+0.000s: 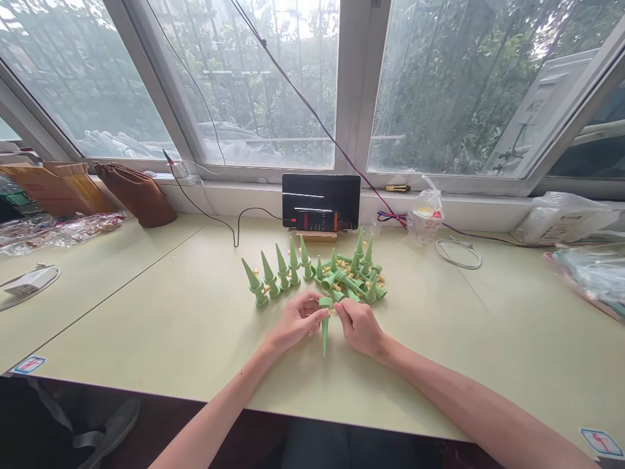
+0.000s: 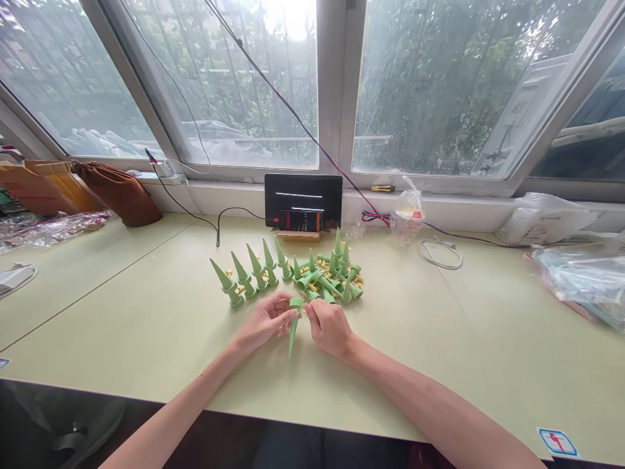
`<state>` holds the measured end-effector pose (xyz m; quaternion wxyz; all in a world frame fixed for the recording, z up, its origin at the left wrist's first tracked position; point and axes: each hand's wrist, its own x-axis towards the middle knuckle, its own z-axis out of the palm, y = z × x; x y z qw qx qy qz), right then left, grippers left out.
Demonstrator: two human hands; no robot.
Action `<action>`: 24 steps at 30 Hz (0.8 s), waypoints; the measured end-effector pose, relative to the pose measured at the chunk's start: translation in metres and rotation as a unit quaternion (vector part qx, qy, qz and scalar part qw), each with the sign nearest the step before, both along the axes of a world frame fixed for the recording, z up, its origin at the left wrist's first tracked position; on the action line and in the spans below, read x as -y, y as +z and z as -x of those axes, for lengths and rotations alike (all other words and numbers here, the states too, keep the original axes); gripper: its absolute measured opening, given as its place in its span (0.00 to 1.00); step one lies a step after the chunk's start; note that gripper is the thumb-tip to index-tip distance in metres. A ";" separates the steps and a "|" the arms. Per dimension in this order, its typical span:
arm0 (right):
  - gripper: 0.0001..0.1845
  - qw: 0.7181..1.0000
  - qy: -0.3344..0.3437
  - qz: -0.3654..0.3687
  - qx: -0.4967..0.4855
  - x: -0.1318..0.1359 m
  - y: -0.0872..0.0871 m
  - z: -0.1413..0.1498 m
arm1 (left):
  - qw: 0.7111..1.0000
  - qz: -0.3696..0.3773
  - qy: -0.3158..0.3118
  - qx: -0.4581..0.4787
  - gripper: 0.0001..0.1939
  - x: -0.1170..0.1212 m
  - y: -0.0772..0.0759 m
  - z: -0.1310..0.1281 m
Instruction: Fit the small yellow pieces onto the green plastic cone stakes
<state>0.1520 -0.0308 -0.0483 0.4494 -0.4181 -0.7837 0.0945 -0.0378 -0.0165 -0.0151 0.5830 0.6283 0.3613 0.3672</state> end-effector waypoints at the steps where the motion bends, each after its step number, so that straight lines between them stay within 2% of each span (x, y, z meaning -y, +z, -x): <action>1: 0.22 1.000 0.001 0.005 -0.004 0.000 0.000 0.000 | 1.000 -0.002 -0.002 -0.002 0.16 0.000 0.001 0.000; 9: 0.24 0.998 0.006 0.057 -0.029 -0.001 0.001 0.001 | 1.000 -0.014 -0.023 -0.009 0.18 0.001 0.004 -0.001; 13: 0.24 0.997 -0.009 0.069 -0.032 -0.001 0.003 0.001 | 1.000 -0.002 0.015 -0.014 0.18 0.000 0.006 0.000; 15: 0.19 0.997 -0.012 0.070 -0.036 0.000 0.004 0.001 | 0.999 0.011 0.043 -0.001 0.18 -0.001 0.007 0.001; 18: 0.12 0.998 -0.010 0.057 -0.032 0.002 0.006 0.002 | 0.996 0.043 0.065 0.039 0.18 -0.003 0.007 0.003; 24: 0.12 0.999 -0.013 -0.001 0.048 0.003 0.004 0.004 | 0.990 0.102 0.068 0.067 0.19 -0.006 0.003 0.004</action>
